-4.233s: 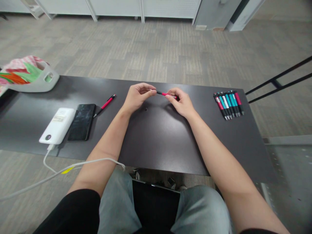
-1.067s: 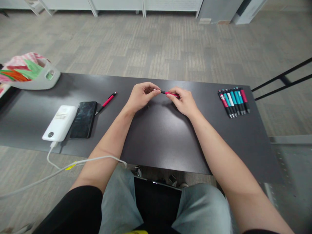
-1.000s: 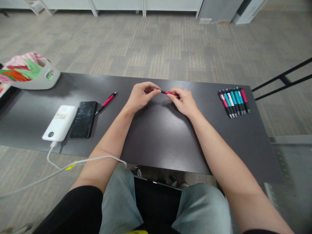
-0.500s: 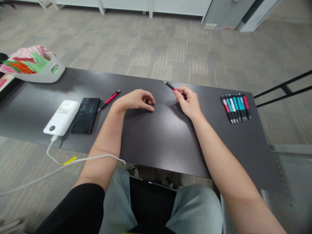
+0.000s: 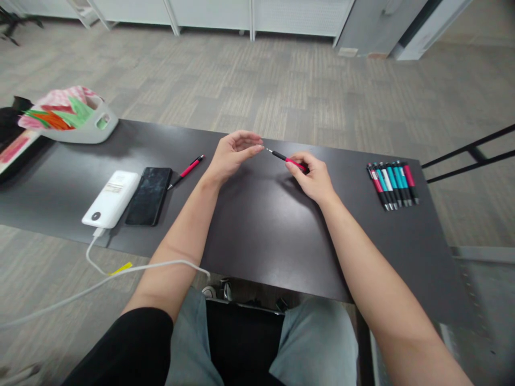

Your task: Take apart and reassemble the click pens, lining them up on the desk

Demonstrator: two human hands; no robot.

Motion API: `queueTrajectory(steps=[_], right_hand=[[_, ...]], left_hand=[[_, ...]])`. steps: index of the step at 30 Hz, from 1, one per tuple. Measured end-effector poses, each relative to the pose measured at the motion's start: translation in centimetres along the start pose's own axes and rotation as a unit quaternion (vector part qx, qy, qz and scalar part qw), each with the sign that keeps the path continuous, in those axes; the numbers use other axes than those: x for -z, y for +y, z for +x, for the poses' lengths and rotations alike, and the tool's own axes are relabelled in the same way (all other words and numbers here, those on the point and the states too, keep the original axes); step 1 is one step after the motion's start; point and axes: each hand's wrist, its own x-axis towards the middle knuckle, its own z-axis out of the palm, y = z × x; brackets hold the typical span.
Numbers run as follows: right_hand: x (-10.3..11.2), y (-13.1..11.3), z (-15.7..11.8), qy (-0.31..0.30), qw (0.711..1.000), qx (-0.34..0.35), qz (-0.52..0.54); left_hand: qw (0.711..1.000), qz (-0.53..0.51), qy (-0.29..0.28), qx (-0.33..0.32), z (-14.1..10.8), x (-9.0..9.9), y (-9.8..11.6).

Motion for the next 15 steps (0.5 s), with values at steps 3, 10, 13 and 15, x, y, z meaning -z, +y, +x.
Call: queueTrajectory(steps=[3, 10, 13, 15], right_hand=[[-0.01, -0.28, -0.03, -0.003, 1.000, 0.003, 0.002], [0.03, -0.17, -0.03, -0.006, 1.000, 0.005, -0.004], [0.04, -0.05, -0.09, -0.005, 1.000, 0.004, -0.006], [0.01, 0.03, -0.13, -0.004, 1.000, 0.008, -0.004]], left_hand=[[1.000, -0.007, -0.010, 0.008, -0.08, -0.16, 0.12], [0.999, 0.011, -0.030, 0.005, -0.28, -0.01, 0.50], [0.999, 0.019, -0.031, 0.000, -0.33, 0.32, 0.67], [0.999, 0.018, -0.039, 0.003, -0.43, 0.35, 0.78]])
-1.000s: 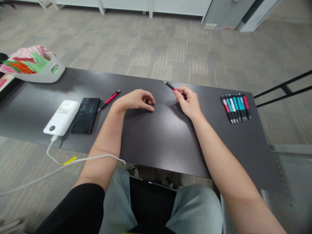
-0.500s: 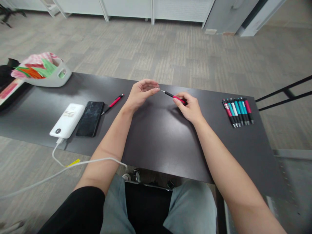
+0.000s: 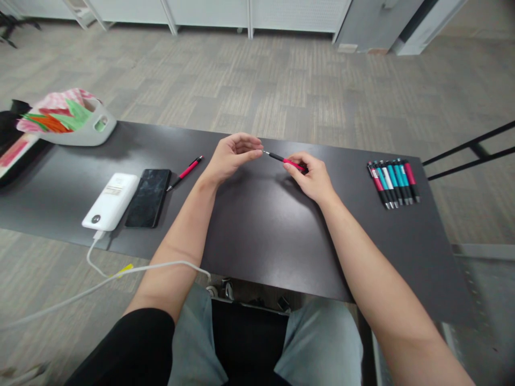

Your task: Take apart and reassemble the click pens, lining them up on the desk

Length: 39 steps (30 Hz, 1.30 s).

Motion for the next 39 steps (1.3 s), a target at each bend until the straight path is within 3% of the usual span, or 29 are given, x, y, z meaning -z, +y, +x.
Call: queueTrajectory(steps=[12, 24, 39], right_hand=[[-0.1, 0.6, 0.0, -0.011, 1.000, 0.011, -0.015], [-0.1, 0.0, 0.0, -0.005, 1.000, -0.013, -0.006], [-0.4, 0.7, 0.3, -0.017, 1.000, 0.000, 0.018]], left_hand=[[1.000, 0.008, -0.012, 0.022, -0.3, -0.9, -0.4], [0.990, 0.137, 0.001, -0.020, -0.6, -1.3, -0.9], [0.994, 0.107, -0.007, -0.015, -0.6, -1.4, -0.9]])
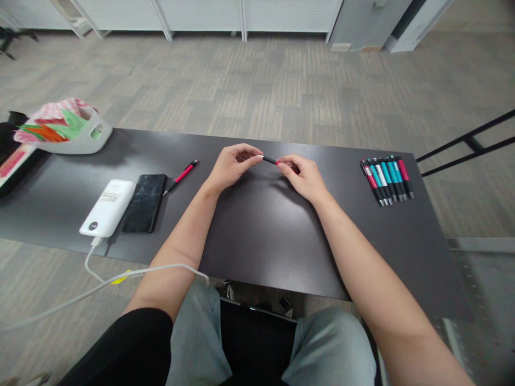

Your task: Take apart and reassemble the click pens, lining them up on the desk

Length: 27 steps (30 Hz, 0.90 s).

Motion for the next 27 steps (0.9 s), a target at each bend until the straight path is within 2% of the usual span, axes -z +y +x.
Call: queueTrajectory(steps=[2, 7, 11, 15, 20, 27], right_hand=[[-0.02, -0.01, -0.06, 0.016, 1.000, -0.007, 0.007], [0.04, -0.20, -0.12, -0.019, 1.000, -0.013, 0.011], [-0.01, -0.24, -0.05, 0.010, 1.000, -0.009, 0.021], [-0.14, -0.20, -0.02, -0.024, 0.999, -0.010, 0.024], [-0.23, -0.24, -0.03, 0.004, 1.000, -0.005, 0.027], [0.22, -0.33, -0.14, -0.043, 0.999, -0.010, 0.012]], left_hand=[[1.000, -0.004, 0.002, -0.008, 0.04, 0.01, -0.16], [1.000, -0.013, -0.005, -0.018, 0.15, -0.01, -0.55], [1.000, -0.016, 0.000, -0.016, 0.22, -0.06, -0.57], [1.000, -0.025, 0.002, -0.014, 0.26, -0.13, -0.45], [1.000, -0.021, 0.002, -0.014, 0.22, -0.16, -0.34], [0.999, 0.008, -0.001, -0.044, 0.00, -0.37, -0.29]])
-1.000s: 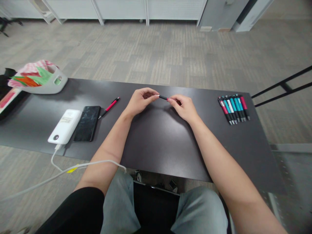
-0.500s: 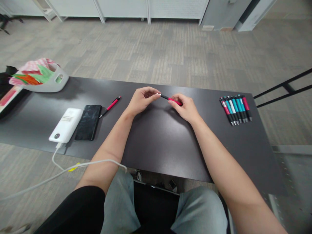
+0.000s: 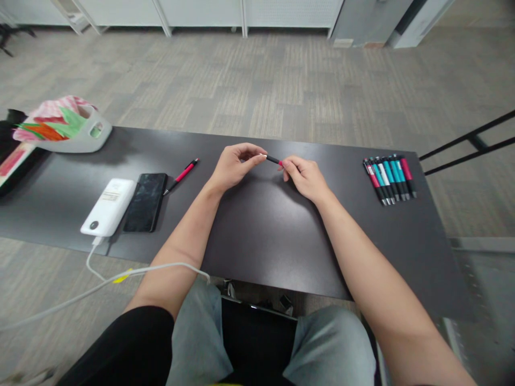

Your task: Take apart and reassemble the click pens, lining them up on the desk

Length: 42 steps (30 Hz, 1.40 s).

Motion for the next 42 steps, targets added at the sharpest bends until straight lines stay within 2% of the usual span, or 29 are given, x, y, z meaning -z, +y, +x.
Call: queueTrajectory(steps=[3, 7, 12, 17, 20, 24, 33, 42], right_hand=[[-0.1, 0.2, -0.1, 0.013, 1.000, -0.002, 0.011], [-0.2, 0.6, -0.3, 0.055, 0.998, 0.030, -0.006], [0.1, 0.8, -0.3, 0.022, 0.999, 0.017, -0.022], [0.0, 0.5, -0.3, 0.000, 1.000, -0.004, 0.018], [-0.2, 0.4, -0.2, 0.019, 0.999, -0.023, 0.033], [-0.4, 0.3, -0.2, 0.056, 0.998, -0.002, 0.013], [-0.2, -0.1, -0.2, 0.033, 0.999, 0.001, 0.017], [0.1, 0.0, -0.2, 0.041, 0.999, 0.002, 0.023]], left_hand=[[1.000, 0.000, 0.009, -0.010, 0.0, -0.1, -0.1], [1.000, 0.000, 0.010, -0.002, 0.0, -0.3, -0.3], [1.000, -0.011, 0.002, 0.000, -0.2, -0.6, -0.3], [1.000, -0.008, 0.011, 0.001, -0.2, -0.8, 0.4], [0.999, -0.001, 0.027, 0.018, -0.1, -0.7, 0.7], [0.999, -0.007, 0.035, 0.029, 0.0, -0.8, 0.7], [0.998, -0.024, 0.038, 0.031, -0.2, -1.6, 0.9], [1.000, -0.022, 0.015, 0.010, -0.4, -1.4, 1.4]])
